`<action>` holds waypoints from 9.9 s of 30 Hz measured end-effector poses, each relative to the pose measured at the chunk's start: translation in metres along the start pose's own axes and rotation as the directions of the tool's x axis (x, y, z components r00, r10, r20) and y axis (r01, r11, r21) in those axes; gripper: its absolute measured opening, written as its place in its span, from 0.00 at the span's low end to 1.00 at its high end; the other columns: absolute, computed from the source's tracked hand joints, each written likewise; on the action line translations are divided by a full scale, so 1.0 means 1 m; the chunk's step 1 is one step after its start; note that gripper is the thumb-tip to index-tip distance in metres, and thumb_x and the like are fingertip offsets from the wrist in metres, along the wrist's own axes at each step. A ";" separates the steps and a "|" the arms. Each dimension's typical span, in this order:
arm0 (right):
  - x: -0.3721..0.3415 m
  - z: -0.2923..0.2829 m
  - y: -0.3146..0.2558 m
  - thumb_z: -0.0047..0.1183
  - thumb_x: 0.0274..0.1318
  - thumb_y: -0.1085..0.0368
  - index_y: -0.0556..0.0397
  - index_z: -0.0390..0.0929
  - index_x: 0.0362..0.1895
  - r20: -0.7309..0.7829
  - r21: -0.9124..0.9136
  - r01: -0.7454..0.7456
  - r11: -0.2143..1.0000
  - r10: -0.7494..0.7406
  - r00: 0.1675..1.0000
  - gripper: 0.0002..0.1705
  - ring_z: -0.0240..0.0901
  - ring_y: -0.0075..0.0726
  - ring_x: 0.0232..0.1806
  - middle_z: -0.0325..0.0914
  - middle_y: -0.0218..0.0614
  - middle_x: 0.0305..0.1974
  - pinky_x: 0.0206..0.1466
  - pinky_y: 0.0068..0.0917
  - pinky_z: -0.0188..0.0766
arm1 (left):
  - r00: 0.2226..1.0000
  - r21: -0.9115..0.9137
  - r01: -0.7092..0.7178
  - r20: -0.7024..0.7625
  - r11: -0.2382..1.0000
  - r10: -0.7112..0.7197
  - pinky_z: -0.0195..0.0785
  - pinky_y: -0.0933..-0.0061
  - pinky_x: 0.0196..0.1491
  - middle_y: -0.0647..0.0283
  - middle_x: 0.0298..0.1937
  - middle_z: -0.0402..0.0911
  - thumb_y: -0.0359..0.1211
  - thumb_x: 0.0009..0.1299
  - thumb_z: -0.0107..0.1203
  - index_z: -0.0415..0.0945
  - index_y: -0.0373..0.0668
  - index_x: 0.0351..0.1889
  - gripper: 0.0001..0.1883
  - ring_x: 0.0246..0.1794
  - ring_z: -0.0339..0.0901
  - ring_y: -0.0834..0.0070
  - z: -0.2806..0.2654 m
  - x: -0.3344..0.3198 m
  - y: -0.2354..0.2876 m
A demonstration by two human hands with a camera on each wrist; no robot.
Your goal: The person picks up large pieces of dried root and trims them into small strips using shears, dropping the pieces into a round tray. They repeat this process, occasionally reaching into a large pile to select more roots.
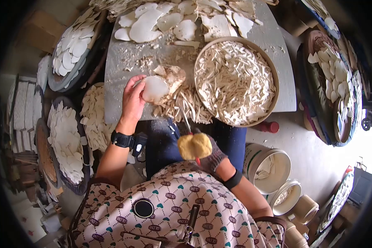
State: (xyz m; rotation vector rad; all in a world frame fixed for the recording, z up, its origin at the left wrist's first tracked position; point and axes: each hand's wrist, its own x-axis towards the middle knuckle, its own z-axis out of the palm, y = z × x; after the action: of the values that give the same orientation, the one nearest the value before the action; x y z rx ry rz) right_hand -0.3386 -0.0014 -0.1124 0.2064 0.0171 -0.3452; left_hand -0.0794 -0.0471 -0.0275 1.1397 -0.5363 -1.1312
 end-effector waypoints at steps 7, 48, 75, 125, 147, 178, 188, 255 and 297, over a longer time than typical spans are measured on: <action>0.009 -0.005 -0.005 0.50 0.55 0.67 0.58 0.71 0.44 -0.114 -0.640 0.154 0.752 -0.292 0.950 0.13 0.71 0.29 0.44 0.73 0.34 0.42 0.51 0.28 0.70 | 0.992 0.073 0.087 0.081 0.994 -0.093 0.70 0.81 0.41 0.64 0.41 0.76 0.24 0.63 0.50 0.69 0.37 0.49 0.14 0.39 0.74 0.81 0.012 -0.029 -0.017; 0.041 0.025 -0.013 0.46 0.55 0.65 0.57 0.73 0.42 0.214 -0.775 0.009 -0.632 -0.249 0.945 0.12 0.73 0.31 0.40 0.76 0.37 0.38 0.47 0.27 0.70 | 0.986 0.192 0.139 0.067 0.971 -0.155 0.66 0.83 0.44 0.61 0.45 0.75 0.22 0.60 0.50 0.61 0.33 0.60 0.27 0.39 0.72 0.82 0.019 -0.027 -0.028; 0.024 0.046 -0.002 0.54 0.44 0.61 0.51 0.75 0.38 0.028 -0.992 -0.016 -0.126 -0.336 0.942 0.15 0.72 0.45 0.39 0.76 0.40 0.36 0.43 0.29 0.69 | 0.995 0.236 -0.002 0.093 0.972 -0.021 0.76 0.74 0.36 0.56 0.48 0.72 0.23 0.65 0.45 0.59 0.36 0.59 0.22 0.39 0.77 0.69 0.016 -0.039 -0.038; 0.018 0.029 0.001 0.54 0.52 0.67 0.57 0.72 0.43 -0.054 -0.975 0.026 0.219 -0.351 0.935 0.14 0.72 0.30 0.44 0.75 0.35 0.41 0.50 0.26 0.70 | 0.947 0.213 0.231 0.175 0.949 -0.270 0.76 0.75 0.34 0.54 0.47 0.73 0.24 0.64 0.48 0.59 0.37 0.58 0.23 0.37 0.78 0.62 0.021 -0.043 -0.020; 0.013 0.013 0.007 0.52 0.54 0.67 0.59 0.71 0.44 -0.056 -0.987 -0.007 0.162 -0.302 0.952 0.13 0.71 0.28 0.45 0.74 0.36 0.43 0.51 0.27 0.70 | 0.987 0.197 0.162 -0.054 0.967 -0.154 0.75 0.75 0.36 0.60 0.36 0.78 0.24 0.62 0.52 0.63 0.37 0.55 0.22 0.34 0.77 0.76 0.008 -0.041 -0.052; 0.042 0.039 -0.004 0.54 0.44 0.67 0.50 0.73 0.39 0.214 -0.947 0.144 -0.288 -0.230 0.949 0.13 0.72 0.41 0.39 0.75 0.37 0.35 0.43 0.30 0.68 | 0.990 0.359 0.091 0.068 0.929 -0.123 0.72 0.79 0.31 0.57 0.36 0.78 0.25 0.64 0.49 0.66 0.32 0.48 0.15 0.29 0.78 0.74 0.001 -0.031 -0.014; 0.042 0.037 0.000 0.55 0.50 0.67 0.53 0.73 0.43 0.075 -0.997 0.079 0.011 -0.206 0.976 0.14 0.73 0.27 0.41 0.76 0.34 0.39 0.47 0.24 0.69 | 0.996 0.375 0.048 0.049 0.926 -0.071 0.70 0.79 0.29 0.59 0.35 0.78 0.28 0.65 0.49 0.69 0.33 0.48 0.14 0.26 0.76 0.76 0.004 -0.044 -0.016; -0.017 0.090 0.057 0.50 0.43 0.66 0.52 0.69 0.37 0.018 -0.824 -0.064 -0.563 -0.138 0.990 0.13 0.71 0.50 0.31 0.71 0.44 0.27 0.34 0.33 0.68 | 0.886 0.817 -0.462 0.414 0.345 0.208 0.68 0.79 0.31 0.64 0.32 0.76 0.26 0.56 0.58 0.75 0.38 0.37 0.11 0.28 0.75 0.77 0.034 -0.059 -0.065; -0.008 0.032 0.026 0.54 0.44 0.59 0.51 0.75 0.30 0.049 -0.993 0.003 -0.121 -0.378 0.924 0.10 0.73 0.47 0.32 0.76 0.42 0.28 0.37 0.33 0.71 | 0.982 0.381 0.159 0.034 0.911 -0.186 0.73 0.78 0.32 0.58 0.33 0.78 0.27 0.63 0.51 0.71 0.33 0.39 0.08 0.29 0.77 0.73 -0.033 -0.067 -0.010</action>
State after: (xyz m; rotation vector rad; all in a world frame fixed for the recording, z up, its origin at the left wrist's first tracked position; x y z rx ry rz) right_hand -0.3382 0.0184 -0.0758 -1.4158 0.6079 -0.5281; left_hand -0.0830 0.0276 -0.0362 1.5082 -0.7413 -1.2571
